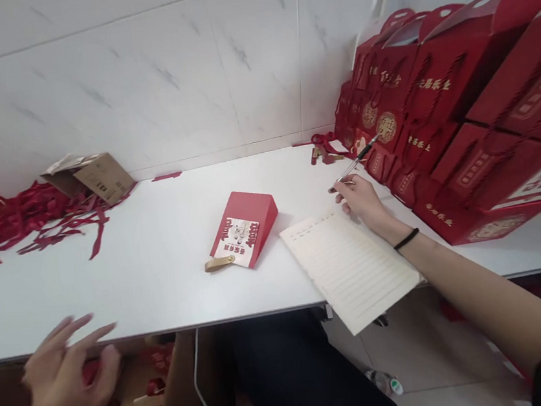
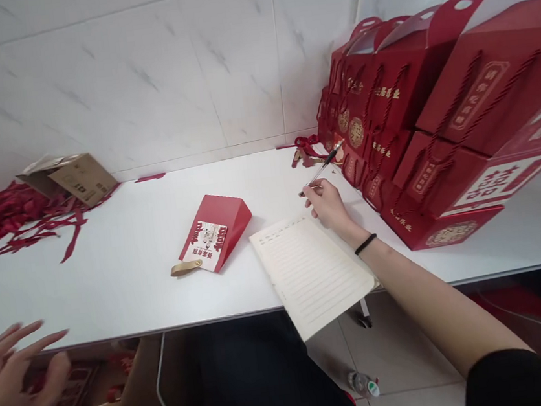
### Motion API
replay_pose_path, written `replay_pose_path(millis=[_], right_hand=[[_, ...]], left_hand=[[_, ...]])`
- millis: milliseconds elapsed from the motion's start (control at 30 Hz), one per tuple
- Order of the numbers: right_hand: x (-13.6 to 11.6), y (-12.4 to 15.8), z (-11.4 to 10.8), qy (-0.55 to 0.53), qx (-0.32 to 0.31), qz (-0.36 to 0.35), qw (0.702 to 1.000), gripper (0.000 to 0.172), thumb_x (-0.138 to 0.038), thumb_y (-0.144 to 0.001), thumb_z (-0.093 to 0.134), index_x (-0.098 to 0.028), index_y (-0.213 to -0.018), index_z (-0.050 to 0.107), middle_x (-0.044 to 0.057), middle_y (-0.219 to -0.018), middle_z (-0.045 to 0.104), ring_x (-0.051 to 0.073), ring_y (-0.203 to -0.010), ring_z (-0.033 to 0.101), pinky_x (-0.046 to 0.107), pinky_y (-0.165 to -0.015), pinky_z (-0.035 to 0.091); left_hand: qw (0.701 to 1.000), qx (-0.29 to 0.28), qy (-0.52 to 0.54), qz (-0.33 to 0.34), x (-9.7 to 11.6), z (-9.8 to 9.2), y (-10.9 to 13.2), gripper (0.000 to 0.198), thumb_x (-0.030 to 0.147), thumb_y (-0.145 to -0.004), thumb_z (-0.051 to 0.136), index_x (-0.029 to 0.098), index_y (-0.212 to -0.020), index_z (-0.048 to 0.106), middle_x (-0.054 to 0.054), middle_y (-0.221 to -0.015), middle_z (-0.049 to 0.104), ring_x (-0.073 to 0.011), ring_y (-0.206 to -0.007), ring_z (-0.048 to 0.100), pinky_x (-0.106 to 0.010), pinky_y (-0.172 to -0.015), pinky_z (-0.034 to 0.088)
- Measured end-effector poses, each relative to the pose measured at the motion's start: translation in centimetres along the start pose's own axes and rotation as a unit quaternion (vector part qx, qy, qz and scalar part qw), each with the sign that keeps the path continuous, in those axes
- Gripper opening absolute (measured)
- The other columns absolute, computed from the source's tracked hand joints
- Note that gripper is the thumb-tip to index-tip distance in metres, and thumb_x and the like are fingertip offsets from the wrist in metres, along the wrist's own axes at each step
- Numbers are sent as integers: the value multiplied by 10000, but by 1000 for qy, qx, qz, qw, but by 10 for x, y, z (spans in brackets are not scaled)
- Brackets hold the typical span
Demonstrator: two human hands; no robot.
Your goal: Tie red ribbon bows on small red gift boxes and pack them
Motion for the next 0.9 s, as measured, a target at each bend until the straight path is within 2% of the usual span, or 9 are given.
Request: replay_pose_path(millis=[100,200,333,433,533,600,700,800,900], right_hand=[[-3,5,7,-14,-23,-5,1000,144,-206,-738,560,-193,-742,416,-36,-599,538,65,-390,427,139,-275,287],[-3,17,21,-19,-78,4,997,148,-240,-767,530,-207,-728,392,-85,-465,441,63,-323,367,136,-266,273],[-2,33,41,3,-172,-25,985,230,-397,-813,524,-206,-754,411,-87,-447,450,66,-268,363,136,-235,218],[1,34,48,21,-211,-41,976,327,-482,-824,530,-182,-729,442,-49,-542,508,53,-266,394,144,-228,223],[7,28,47,32,-215,-23,976,406,-548,-822,519,-162,-708,462,-13,-624,534,64,-305,462,148,-231,279],[13,25,46,31,-220,14,975,377,-519,-794,575,-152,-859,517,-13,-649,544,86,-334,501,156,-237,328],[14,26,45,17,-246,52,968,720,-381,-739,682,-222,-1332,306,-52,-665,544,95,-355,504,180,-261,407],[7,30,46,2,-288,62,956,1006,-319,-759,677,-322,-1438,-65,-74,-652,546,91,-348,482,192,-272,428],[-2,30,42,-14,-290,57,955,954,-324,-736,708,-347,-1439,64,-27,-732,611,133,-473,577,213,-334,472]], left_hand=[[967,38,109,226,146,-7,-30,279,52,-717,532,216,-938,580,-59,-1089,557,-251,-1153,506,-390,-926,472],[877,10,266,400,270,9,-32,278,29,-697,486,165,-909,602,-66,-995,621,-202,-1104,533,-333,-900,472],[774,19,331,540,368,36,-26,219,265,-799,452,152,-864,627,-68,-1045,641,-198,-1099,526,-359,-892,445],[753,13,329,569,397,54,-31,300,353,-845,399,173,-823,638,-58,-1067,641,-204,-1062,526,-398,-881,433],[749,24,345,565,399,57,-37,249,313,-850,434,202,-812,654,-13,-1020,654,-181,-987,540,-377,-871,436],[756,30,347,555,393,57,-39,201,261,-855,466,239,-831,664,33,-1019,654,-149,-990,529,-341,-903,428],[792,24,328,514,385,64,-43,183,245,-868,485,272,-853,665,66,-1043,645,-122,-1034,509,-324,-966,407],[855,33,271,442,380,78,-48,175,276,-843,533,269,-976,646,9,-1092,628,-209,-1070,529,-453,-944,423],[893,35,201,402,381,91,-46,272,290,-811,579,250,-1078,606,-53,-1110,615,-317,-1073,551,-553,-860,451]])
Point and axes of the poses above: each hand's wrist, its own y-axis away from the middle knuckle, its own z-axis out of the palm, x = y × z, the point moved 10 cm from there along -y, towards the middle knuckle
